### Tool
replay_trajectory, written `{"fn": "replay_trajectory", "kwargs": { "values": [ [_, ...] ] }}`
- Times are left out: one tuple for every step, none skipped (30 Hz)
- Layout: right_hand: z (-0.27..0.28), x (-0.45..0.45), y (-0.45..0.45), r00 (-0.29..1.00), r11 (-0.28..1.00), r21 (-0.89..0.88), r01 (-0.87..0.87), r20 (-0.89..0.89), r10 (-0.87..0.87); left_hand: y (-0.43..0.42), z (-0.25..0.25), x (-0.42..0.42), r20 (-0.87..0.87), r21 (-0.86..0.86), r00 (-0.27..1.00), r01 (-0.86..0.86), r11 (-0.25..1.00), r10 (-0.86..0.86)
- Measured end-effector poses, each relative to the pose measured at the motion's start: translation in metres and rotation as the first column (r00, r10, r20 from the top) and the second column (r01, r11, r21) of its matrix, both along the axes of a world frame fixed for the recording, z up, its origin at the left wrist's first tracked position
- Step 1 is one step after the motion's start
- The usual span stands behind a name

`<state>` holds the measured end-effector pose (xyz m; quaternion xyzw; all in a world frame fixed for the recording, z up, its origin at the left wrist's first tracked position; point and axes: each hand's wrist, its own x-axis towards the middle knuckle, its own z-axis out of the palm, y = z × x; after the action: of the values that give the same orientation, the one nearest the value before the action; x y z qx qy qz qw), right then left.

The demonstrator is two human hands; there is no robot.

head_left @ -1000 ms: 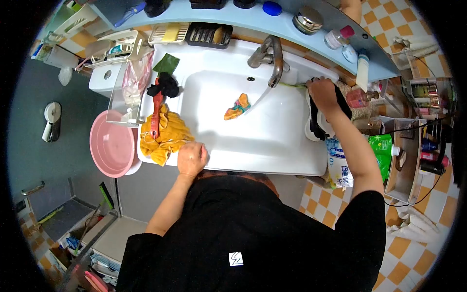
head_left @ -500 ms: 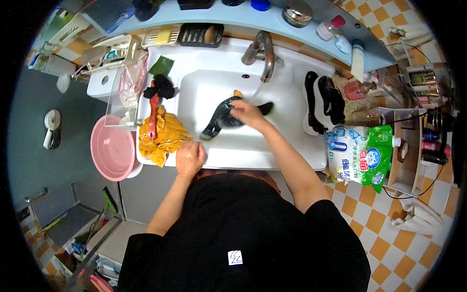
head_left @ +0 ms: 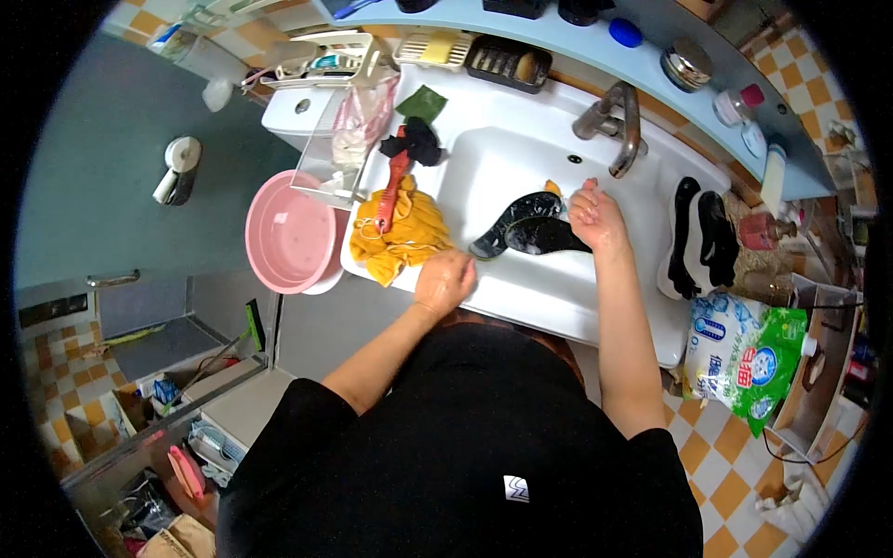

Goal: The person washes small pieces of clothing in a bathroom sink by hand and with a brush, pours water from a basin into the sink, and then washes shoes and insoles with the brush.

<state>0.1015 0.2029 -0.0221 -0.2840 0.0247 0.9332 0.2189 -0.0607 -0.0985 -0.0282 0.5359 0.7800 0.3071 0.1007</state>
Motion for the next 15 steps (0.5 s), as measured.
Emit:
{"fn": "replay_trajectory", "kwargs": {
  "values": [
    [-0.001, -0.001, 0.0, 0.998, 0.996, 0.066, -0.06, -0.015, 0.061, 0.005, 0.011, -0.002, -0.017, 0.057, 1.0, -0.022, 0.998, 0.023],
    [-0.002, -0.001, -0.001, 0.986, 0.984, 0.162, -0.07, 0.163, 0.043, 0.009, 0.022, -0.004, -0.033, 0.114, 0.999, -0.037, 0.993, 0.041],
    [0.02, -0.003, -0.01, 0.942, 0.963, 0.254, -0.093, 0.336, 0.003, 0.016, 0.035, -0.009, -0.044, 0.171, 0.997, -0.049, 0.984, 0.057],
    [0.035, -0.002, -0.018, 0.866, 0.932, 0.336, -0.133, 0.498, -0.056, 0.027, 0.042, -0.024, -0.121, 0.228, 0.988, -0.069, 0.971, 0.099],
    [0.037, 0.002, -0.023, 0.888, 0.909, 0.392, -0.144, 0.457, -0.056, 0.042, 0.048, -0.044, -0.189, 0.284, 0.972, -0.085, 0.955, 0.143],
    [0.042, 0.007, -0.029, 0.872, 0.891, 0.41, -0.196, 0.489, -0.033, 0.056, 0.054, -0.06, -0.363, 0.199, 0.882, -0.24, 0.95, 0.299],
    [0.048, 0.01, -0.034, 0.855, 0.869, 0.43, -0.246, 0.519, -0.014, 0.074, 0.076, -0.082, -0.336, 0.245, 0.887, -0.243, 0.939, 0.317],
    [0.051, 0.012, -0.036, 0.838, 0.843, 0.45, -0.293, 0.546, 0.001, 0.087, 0.065, -0.106, -0.44, 0.241, 0.824, -0.275, 0.931, 0.358],
    [0.037, 0.02, -0.035, 0.853, 0.852, 0.435, -0.291, 0.521, 0.026, 0.095, 0.06, -0.121, -0.488, 0.168, 0.816, -0.26, 0.951, 0.309],
    [0.034, 0.024, -0.038, 0.844, 0.864, 0.412, -0.29, 0.536, 0.027, 0.099, 0.048, -0.134, -0.507, 0.047, 0.828, -0.252, 0.967, 0.24],
    [0.034, 0.028, -0.044, 0.834, 0.875, 0.389, -0.287, 0.551, 0.028, 0.102, 0.032, -0.147, -0.519, -0.073, 0.838, -0.24, 0.968, 0.168],
    [0.032, 0.033, -0.049, 0.824, 0.888, 0.365, -0.281, 0.567, 0.028, 0.104, 0.023, -0.159, -0.522, -0.194, 0.848, -0.224, 0.955, 0.093],
    [0.029, 0.039, -0.053, 0.818, 0.893, 0.361, -0.27, 0.575, 0.014, 0.106, 0.025, -0.169, -0.526, -0.186, 0.848, -0.193, 0.963, 0.068],
    [0.026, 0.045, -0.055, 0.807, 0.899, 0.354, -0.26, 0.59, 0.001, 0.106, 0.026, -0.175, -0.502, -0.083, 0.861, -0.144, 0.986, 0.083],
    [0.025, 0.052, -0.058, 0.795, 0.905, 0.345, -0.248, 0.606, -0.013, 0.109, 0.036, -0.174, -0.452, 0.024, 0.879, -0.16, 0.987, 0.153]
  ]
}}
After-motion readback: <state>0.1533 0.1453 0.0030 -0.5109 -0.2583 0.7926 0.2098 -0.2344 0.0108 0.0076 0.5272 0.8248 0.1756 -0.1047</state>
